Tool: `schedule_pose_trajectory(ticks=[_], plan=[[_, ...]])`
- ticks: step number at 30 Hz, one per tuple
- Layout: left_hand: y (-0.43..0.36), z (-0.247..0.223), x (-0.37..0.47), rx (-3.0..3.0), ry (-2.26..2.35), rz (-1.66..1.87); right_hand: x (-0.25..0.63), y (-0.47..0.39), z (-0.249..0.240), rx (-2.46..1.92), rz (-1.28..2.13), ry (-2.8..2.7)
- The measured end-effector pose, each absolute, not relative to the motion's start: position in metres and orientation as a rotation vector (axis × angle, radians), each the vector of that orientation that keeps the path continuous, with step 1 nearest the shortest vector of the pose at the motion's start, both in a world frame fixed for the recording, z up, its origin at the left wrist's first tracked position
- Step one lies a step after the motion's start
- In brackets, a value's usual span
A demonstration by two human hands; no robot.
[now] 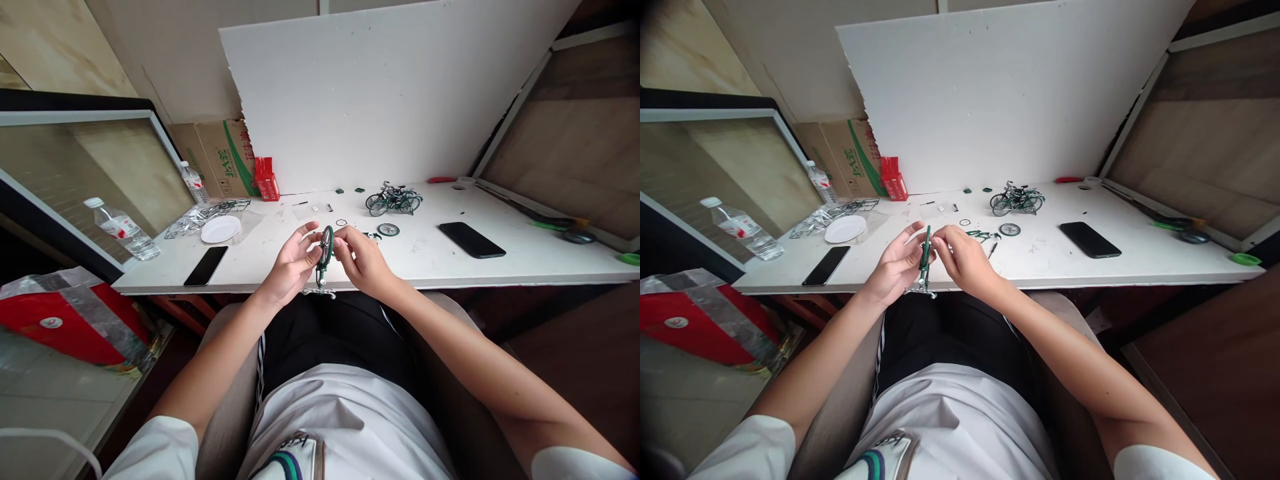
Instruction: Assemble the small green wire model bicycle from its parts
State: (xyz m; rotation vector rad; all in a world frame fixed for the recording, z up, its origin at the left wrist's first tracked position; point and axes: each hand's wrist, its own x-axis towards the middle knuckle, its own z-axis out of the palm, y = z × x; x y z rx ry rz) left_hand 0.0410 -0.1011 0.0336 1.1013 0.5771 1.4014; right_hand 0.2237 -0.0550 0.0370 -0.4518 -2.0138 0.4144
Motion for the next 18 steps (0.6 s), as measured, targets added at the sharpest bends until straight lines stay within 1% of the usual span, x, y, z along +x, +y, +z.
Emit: schedule_pose_trajectory(ticks=[8, 18], plan=[[-0.1026, 0.0379, 0.0398, 1.084, 0.603, 1.401, 0.2249, -0.0587, 0.0374, -0.440, 0.534, -1.993], [-0.1013, 0.0367, 0.0403, 1.044, 0.599, 1.399, 0.2241, -0.0539, 0.0348, -0.408, 0.551, -2.019]])
